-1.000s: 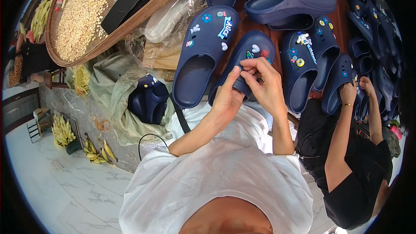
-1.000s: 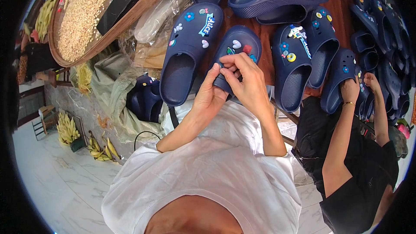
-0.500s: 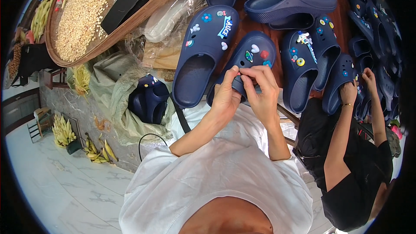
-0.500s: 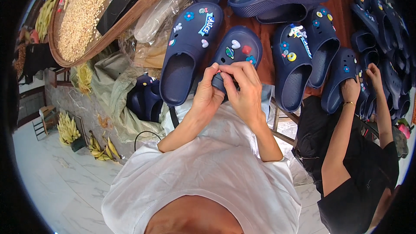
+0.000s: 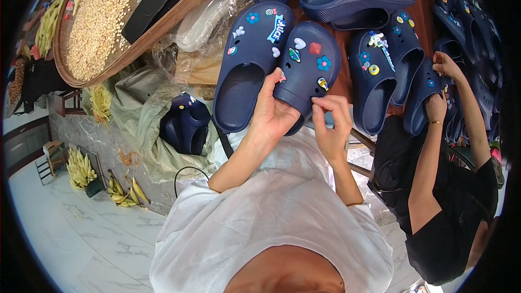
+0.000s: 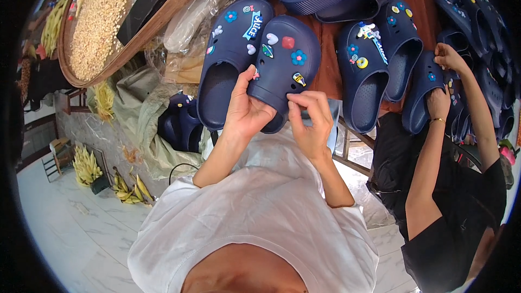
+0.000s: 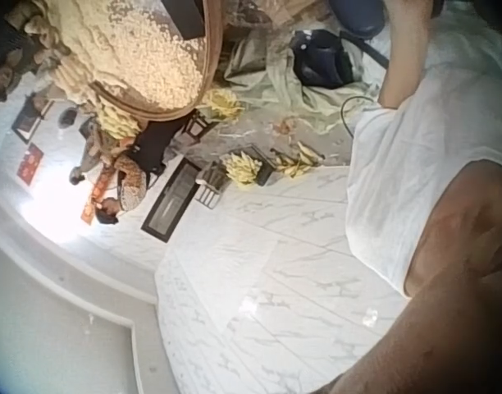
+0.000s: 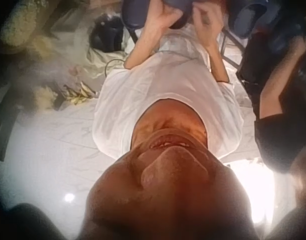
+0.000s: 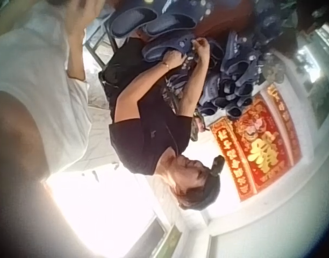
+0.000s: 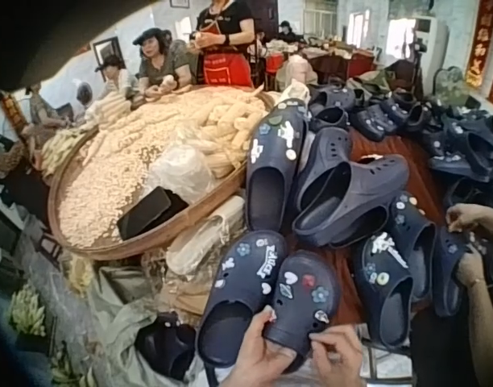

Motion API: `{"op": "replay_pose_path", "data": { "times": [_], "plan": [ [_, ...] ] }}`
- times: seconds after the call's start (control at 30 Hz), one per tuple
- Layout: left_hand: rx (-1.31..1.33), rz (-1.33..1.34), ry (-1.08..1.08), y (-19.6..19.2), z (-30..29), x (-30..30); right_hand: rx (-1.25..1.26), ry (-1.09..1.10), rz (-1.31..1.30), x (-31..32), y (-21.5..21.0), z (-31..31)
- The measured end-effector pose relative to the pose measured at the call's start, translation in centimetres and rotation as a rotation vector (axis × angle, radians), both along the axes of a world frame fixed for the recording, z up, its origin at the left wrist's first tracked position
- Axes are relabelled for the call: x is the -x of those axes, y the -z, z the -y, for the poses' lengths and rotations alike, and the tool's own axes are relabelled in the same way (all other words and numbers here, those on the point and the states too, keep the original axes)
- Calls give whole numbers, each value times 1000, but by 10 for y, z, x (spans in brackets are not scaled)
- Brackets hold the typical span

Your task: Decorate blue foam clogs by inserting plastic charms into the holes.

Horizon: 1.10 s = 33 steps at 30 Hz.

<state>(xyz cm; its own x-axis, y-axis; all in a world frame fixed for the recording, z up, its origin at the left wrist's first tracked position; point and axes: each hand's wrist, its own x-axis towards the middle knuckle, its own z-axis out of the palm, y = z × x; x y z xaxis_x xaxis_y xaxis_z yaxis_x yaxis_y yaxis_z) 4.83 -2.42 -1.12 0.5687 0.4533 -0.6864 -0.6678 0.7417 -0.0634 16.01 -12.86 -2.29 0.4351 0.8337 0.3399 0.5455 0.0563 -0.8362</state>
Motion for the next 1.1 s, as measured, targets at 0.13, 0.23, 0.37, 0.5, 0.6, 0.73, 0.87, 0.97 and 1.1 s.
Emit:
{"op": "replay_pose_path", "data": {
  "times": [0.13, 0.23, 0.37, 0.5, 0.6, 0.73, 0.87, 0.97, 1.1],
  "plan": [
    [50, 140, -14, 0, -1, 1, -20, 67, -28, -7, -3, -12],
    [-6, 186, -13, -2, 0, 0, -18, 73, -78, -9, -2, -21],
    [-195, 197, -32, -1, 4, -12, 39, 74, -171, -13, 1, -24],
    [-366, 101, 9, 8, 7, -28, 110, 114, -138, -19, 8, -24],
    [-367, 32, -14, 12, 16, -33, 130, 102, -117, -17, 8, -22],
    [-401, -6, -66, 16, 17, -39, 127, 82, -110, -14, 6, -23],
    [-362, -31, -111, 16, 6, -50, 138, 67, -106, -14, 3, -30],
    [-438, -55, -73, 27, -7, -51, 150, 56, -149, -13, -2, -38],
    [-597, 20, 43, 14, -8, -24, 158, 49, -76, -19, 1, -42]
  ]
}}
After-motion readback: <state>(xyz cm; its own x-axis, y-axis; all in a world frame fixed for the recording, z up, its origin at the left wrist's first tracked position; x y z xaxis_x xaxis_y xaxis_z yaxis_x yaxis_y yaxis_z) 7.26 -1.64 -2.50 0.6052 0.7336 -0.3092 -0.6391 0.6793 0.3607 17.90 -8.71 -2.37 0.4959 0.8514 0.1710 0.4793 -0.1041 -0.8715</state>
